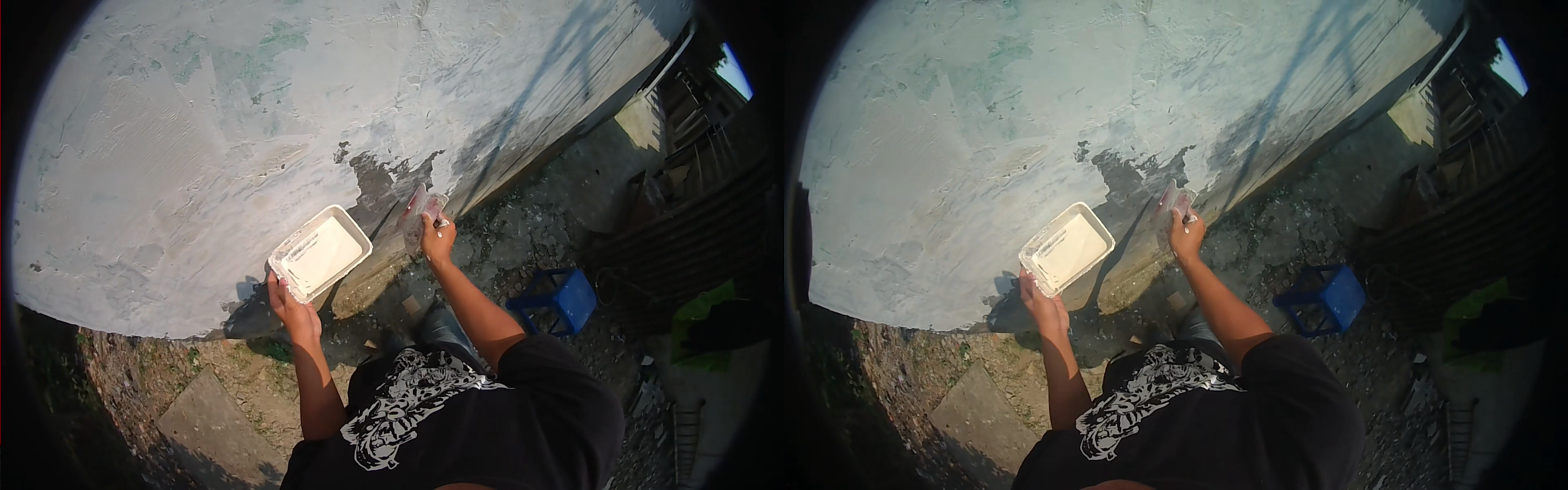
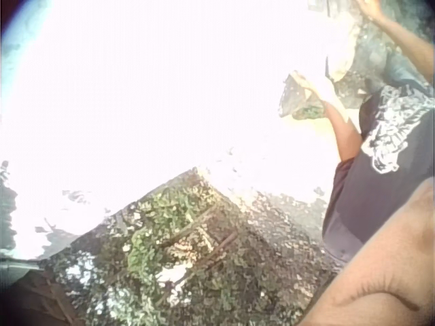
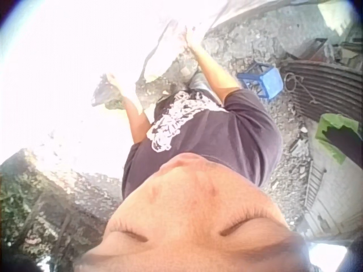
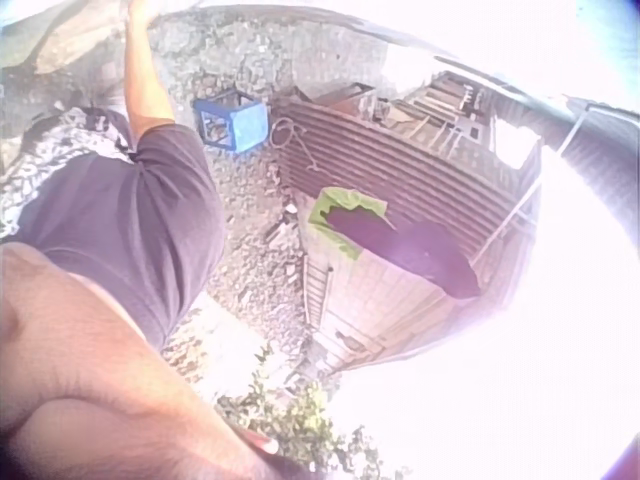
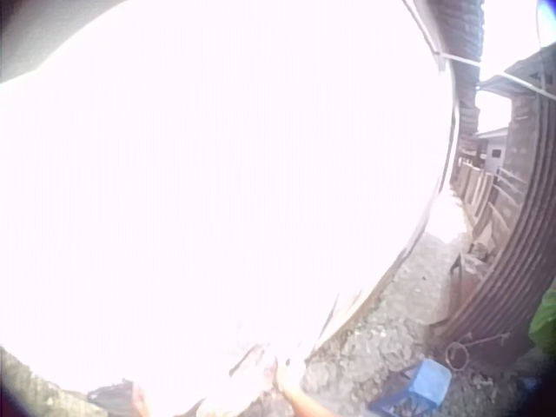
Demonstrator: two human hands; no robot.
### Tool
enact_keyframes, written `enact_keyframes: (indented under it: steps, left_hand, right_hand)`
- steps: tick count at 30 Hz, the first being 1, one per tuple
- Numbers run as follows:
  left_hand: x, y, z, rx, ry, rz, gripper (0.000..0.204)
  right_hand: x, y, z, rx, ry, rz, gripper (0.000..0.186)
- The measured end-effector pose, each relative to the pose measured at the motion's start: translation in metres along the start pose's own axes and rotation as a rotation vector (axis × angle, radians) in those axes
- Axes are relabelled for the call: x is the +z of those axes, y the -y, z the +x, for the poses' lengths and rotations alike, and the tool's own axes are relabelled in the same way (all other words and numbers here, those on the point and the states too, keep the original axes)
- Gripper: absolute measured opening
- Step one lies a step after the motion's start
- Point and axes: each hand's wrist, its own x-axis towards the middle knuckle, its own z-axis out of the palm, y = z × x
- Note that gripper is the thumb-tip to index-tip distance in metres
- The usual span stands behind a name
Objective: Applying wall putty or plaster to a concrete wall using a putty knife.
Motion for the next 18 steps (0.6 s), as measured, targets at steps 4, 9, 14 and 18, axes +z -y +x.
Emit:
enact_keyframes:
  steps: [4, 9, 14, 18]
  left_hand:
    - [-0.004, -0.004, -0.007, -0.004, -0.031, 0.014, 0.044]
    - [-0.043, -0.009, -0.007, 0.054, -0.109, 0.051, 0.047]
    - [-0.082, -0.028, -0.012, 0.077, -0.184, 0.094, 0.05]
    - [-0.078, -0.02, -0.001, 0.087, -0.239, 0.106, 0.054]
  right_hand:
    - [0.038, 0.016, -0.004, 0.075, -0.026, 0.047, 0.017]
    - [0.117, 0.06, -0.031, 0.012, -0.043, 0.016, 0.017]
    - [0.11, 0.063, -0.07, -0.169, -0.056, 0.091, 0.019]
    - [0.06, 0.056, -0.101, -0.328, 0.421, 0.045, 0.027]
